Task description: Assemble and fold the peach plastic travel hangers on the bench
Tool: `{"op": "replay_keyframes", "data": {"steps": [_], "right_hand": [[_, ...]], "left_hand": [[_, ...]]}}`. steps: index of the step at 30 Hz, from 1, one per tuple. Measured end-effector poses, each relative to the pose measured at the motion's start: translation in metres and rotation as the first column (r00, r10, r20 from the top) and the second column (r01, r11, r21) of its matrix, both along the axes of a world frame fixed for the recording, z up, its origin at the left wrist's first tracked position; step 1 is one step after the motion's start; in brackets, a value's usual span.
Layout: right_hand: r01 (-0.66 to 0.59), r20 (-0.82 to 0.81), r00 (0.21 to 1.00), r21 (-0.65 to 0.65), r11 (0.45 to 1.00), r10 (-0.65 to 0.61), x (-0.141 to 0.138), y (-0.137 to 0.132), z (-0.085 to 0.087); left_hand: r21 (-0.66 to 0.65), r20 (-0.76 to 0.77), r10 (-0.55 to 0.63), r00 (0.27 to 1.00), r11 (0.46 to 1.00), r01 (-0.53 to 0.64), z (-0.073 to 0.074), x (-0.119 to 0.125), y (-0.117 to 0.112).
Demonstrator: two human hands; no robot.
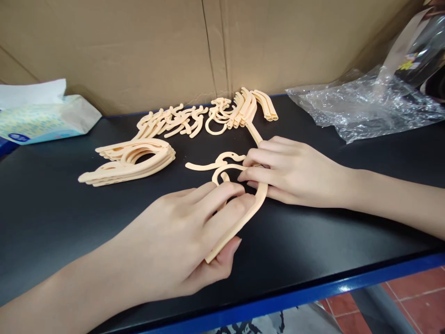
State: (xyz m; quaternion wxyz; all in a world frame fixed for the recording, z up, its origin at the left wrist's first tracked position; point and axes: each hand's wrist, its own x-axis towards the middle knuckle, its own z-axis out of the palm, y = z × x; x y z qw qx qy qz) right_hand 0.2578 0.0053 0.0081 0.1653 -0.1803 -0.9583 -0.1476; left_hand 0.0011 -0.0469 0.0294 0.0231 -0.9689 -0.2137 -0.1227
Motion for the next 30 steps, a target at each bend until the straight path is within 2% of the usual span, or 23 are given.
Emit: {"op": "replay_keyframes", "data": {"steps": [13,30], "right_hand": [[0.004,0.006,1.000,-0.003,1.000,-0.004,-0.0001,-0.0004,0.0009],[0.004,0.013,1.000,0.010,1.000,-0.004,-0.0002,-0.0008,0.0007]], "left_hand": [[0.005,0.024,-0.014,1.000,1.000,0.014,-0.0016,-0.0010,0.0002],[0.007,-0.033,0.004,0.999,1.000,-0.004,0.0010,-0.0003,-0.0008]]}}
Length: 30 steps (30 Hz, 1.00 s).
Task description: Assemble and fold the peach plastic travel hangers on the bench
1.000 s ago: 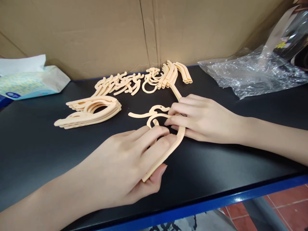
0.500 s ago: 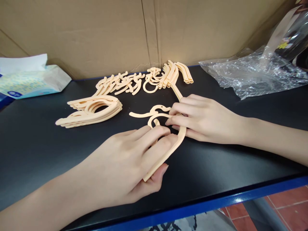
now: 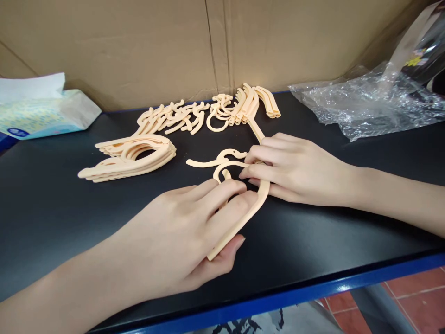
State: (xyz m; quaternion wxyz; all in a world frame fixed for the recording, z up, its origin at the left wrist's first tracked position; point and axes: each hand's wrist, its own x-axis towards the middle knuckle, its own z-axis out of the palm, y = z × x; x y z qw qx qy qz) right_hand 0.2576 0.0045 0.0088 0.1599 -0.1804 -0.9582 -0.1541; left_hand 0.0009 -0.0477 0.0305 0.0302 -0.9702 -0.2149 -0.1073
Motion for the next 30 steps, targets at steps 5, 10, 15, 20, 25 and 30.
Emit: {"op": "replay_keyframes", "data": {"steps": [5,10,15,20,25,30], "right_hand": [[0.004,0.005,1.000,0.003,1.000,-0.004,0.0003,0.0000,0.0001],[0.001,0.001,1.000,0.000,1.000,-0.001,-0.0001,-0.0001,0.0002],[-0.002,-0.004,1.000,-0.002,1.000,0.002,-0.0007,-0.0005,0.0001],[-0.007,-0.008,1.000,-0.011,1.000,0.007,-0.0004,-0.0001,0.0000],[-0.009,-0.010,1.000,-0.018,1.000,0.009,0.0002,0.0005,-0.0009],[-0.003,-0.008,1.000,-0.017,1.000,0.003,-0.0003,0.0005,-0.0012]], "left_hand": [[0.019,-0.020,-0.004,1.000,1.000,0.004,0.0004,0.0001,0.0001],[0.014,-0.021,-0.004,1.000,1.000,0.004,0.0007,0.0003,-0.0009],[0.003,-0.025,-0.001,1.000,1.000,0.001,0.0011,-0.0008,-0.0017],[0.007,-0.022,-0.005,1.000,1.000,0.005,0.0018,-0.0001,-0.0009],[-0.011,-0.036,0.002,0.999,1.000,-0.003,0.0012,-0.0001,0.0001],[0.006,-0.008,-0.003,1.000,1.000,0.003,-0.0010,-0.0001,0.0005]]}}
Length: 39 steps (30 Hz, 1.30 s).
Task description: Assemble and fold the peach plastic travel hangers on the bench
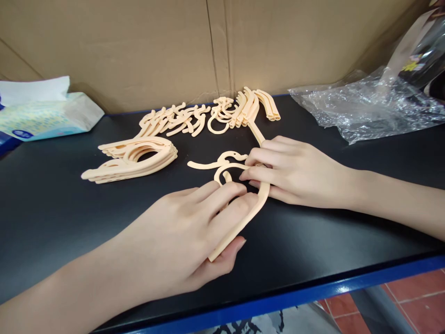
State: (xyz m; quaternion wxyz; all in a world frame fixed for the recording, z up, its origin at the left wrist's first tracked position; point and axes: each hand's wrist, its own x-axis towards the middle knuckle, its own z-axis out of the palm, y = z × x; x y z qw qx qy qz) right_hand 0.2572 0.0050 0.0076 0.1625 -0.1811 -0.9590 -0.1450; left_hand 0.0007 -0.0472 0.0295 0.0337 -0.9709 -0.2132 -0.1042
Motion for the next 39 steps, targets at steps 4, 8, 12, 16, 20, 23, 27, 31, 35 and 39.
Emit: {"op": "replay_keyframes", "data": {"steps": [4,8,12,16,20,23,27,31,35,39], "right_hand": [[0.002,0.002,1.000,0.004,1.000,-0.002,0.0004,-0.0005,0.0002],[0.005,0.014,1.000,0.007,1.000,-0.005,0.0012,-0.0004,0.0007],[0.008,0.014,1.000,0.013,1.000,-0.008,0.0013,-0.0002,0.0007],[0.006,0.015,1.000,0.013,1.000,-0.007,0.0011,-0.0004,0.0001],[0.007,0.019,1.000,0.015,1.000,-0.007,0.0007,-0.0003,0.0000],[0.004,0.019,1.000,0.018,1.000,-0.004,0.0005,-0.0001,0.0004],[0.000,0.017,1.000,0.012,1.000,0.000,0.0007,-0.0001,0.0010],[0.002,0.023,1.000,0.009,1.000,-0.002,0.0008,-0.0004,0.0006],[0.007,0.019,1.000,0.013,1.000,-0.007,0.0009,-0.0007,0.0007],[0.007,0.028,1.000,0.015,1.000,-0.008,0.0012,-0.0011,0.0014]], "left_hand": [[0.003,-0.013,-0.003,1.000,1.000,0.003,0.0007,-0.0002,-0.0005],[0.000,-0.023,0.002,1.000,1.000,-0.002,0.0017,-0.0007,-0.0010],[0.008,-0.029,0.002,1.000,1.000,-0.002,0.0015,-0.0009,-0.0014],[0.030,-0.029,-0.004,1.000,1.000,0.005,0.0012,-0.0014,-0.0017],[0.053,-0.047,0.002,0.999,0.999,0.000,0.0023,-0.0007,-0.0018],[0.076,-0.044,-0.003,0.999,0.997,0.007,0.0030,0.0005,-0.0015],[0.086,-0.036,-0.005,0.999,0.996,0.008,0.0018,0.0017,-0.0004],[0.086,-0.028,-0.010,1.000,0.996,0.012,-0.0002,0.0025,0.0002],[0.090,-0.026,-0.015,1.000,0.996,0.018,-0.0010,0.0022,-0.0005],[0.080,-0.029,-0.013,0.999,0.997,0.016,-0.0006,0.0013,-0.0013]]}}
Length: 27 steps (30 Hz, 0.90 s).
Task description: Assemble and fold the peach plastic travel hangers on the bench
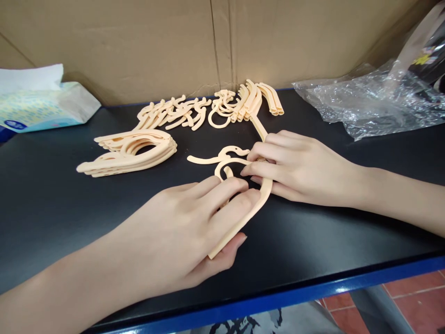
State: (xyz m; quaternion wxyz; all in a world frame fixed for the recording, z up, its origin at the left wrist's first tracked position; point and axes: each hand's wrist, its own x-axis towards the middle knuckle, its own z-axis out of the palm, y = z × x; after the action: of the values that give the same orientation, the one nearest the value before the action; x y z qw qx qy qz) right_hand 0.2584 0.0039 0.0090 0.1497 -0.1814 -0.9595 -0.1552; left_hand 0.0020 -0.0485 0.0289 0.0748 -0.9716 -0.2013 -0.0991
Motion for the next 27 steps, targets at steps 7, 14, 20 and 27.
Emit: {"op": "replay_keyframes", "data": {"steps": [7,14,20,27], "right_hand": [[0.010,0.014,1.000,0.004,1.000,-0.011,-0.0012,-0.0003,0.0009],[0.006,0.007,1.000,-0.007,1.000,-0.006,-0.0004,-0.0007,0.0010],[0.011,0.017,1.000,0.017,1.000,-0.011,-0.0008,-0.0009,0.0003],[0.021,0.028,0.999,0.027,0.999,-0.022,-0.0002,-0.0017,0.0015]], "left_hand": [[-0.007,-0.012,0.013,1.000,1.000,-0.013,0.0012,0.0010,-0.0001],[-0.015,-0.025,0.019,0.999,1.000,-0.020,-0.0010,-0.0001,0.0008],[0.003,-0.059,0.013,0.998,1.000,-0.013,0.0015,-0.0031,0.0012],[-0.026,-0.054,0.047,0.997,0.999,-0.048,-0.0022,-0.0041,-0.0004]]}}
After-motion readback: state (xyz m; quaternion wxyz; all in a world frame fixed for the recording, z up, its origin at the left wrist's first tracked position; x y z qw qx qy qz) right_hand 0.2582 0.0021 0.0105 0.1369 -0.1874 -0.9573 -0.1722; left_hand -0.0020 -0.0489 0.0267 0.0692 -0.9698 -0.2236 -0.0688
